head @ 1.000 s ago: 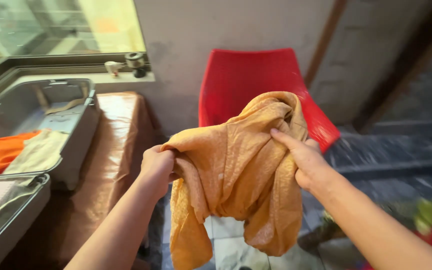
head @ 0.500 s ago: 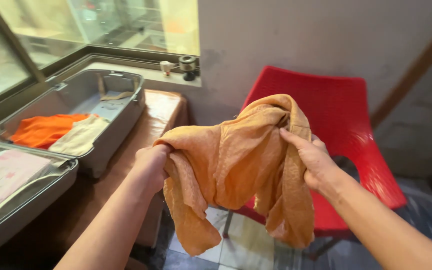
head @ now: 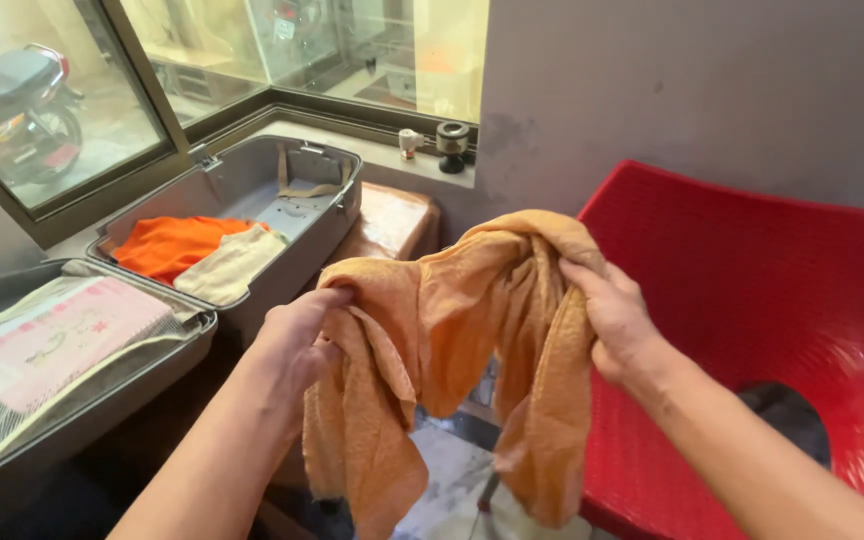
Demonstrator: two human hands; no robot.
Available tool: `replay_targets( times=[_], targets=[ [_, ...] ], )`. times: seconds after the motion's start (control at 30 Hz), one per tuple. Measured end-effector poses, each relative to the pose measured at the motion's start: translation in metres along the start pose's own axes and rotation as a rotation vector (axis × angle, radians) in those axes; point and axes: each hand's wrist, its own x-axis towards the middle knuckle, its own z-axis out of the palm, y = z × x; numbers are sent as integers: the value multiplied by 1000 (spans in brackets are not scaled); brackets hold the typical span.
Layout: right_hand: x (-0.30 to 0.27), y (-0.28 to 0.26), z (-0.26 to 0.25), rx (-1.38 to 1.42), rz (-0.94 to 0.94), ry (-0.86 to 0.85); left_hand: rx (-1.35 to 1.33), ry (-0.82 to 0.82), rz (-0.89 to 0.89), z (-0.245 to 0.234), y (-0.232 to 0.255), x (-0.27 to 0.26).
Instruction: Folding and packing various pieces of clothing into a suitcase.
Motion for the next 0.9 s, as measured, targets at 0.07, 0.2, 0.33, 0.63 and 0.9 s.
replay_targets(
  times=[0.07,0.2,0.33,0.63,0.9],
  targets=[
    [14,10,8,17,4,-30,13,27,7,-1,9,14],
    [52,25,35,0,21,-53,48,100,36,-7,29,50],
    [84,41,70,37,118,-68,40,94,9,-18,50,91],
    [164,70,144,7,220,-77,7,-33,65,-41,98,159],
    [218,83,177,-92,212,-140,165,-89,221,-33,138,141]
  ],
)
